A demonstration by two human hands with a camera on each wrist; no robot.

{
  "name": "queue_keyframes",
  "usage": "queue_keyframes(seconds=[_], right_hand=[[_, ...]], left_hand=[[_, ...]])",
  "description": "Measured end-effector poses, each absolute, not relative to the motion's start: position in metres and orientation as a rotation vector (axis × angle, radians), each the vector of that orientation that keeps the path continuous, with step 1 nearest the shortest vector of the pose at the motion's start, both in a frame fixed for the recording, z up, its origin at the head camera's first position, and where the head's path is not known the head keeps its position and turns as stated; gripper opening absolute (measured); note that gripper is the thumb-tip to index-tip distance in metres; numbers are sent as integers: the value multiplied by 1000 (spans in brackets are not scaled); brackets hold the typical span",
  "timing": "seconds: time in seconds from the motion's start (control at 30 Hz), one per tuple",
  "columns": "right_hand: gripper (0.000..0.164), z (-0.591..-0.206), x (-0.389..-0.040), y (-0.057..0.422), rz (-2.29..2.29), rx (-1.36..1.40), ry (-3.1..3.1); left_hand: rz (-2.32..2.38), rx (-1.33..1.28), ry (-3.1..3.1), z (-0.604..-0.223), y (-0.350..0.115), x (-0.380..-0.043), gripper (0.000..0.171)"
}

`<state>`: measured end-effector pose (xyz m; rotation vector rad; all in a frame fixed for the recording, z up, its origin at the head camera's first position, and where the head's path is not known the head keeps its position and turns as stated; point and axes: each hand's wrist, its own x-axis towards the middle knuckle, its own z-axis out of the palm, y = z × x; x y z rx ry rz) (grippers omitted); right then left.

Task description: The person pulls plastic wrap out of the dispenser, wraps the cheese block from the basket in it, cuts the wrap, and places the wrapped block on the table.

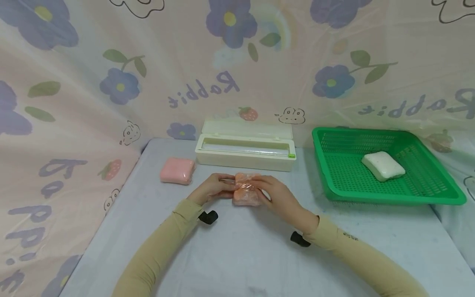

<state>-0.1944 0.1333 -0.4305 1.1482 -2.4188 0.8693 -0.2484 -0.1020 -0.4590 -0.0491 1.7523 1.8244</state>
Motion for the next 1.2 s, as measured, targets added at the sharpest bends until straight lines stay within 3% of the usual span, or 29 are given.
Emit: queue_keyframes(seconds=[0.17, 0.33, 0.87, 1.2], right_hand=[[65, -439, -155, 128, 366, 1468, -2369], [92, -460, -146, 124, 142, 1447, -2545], [98, -472, -174, 112, 185, 1154, -2734], [100, -465, -183, 111, 159, 1222, -2891]], left_hand=[[1836, -46, 1766, -460, -100, -248, 49], [1841, -36, 1774, -460, -99, -247, 51], [1818, 34, 1792, -467, -102, -247, 50], [1825, 35, 1804, -467, -101, -246, 52]])
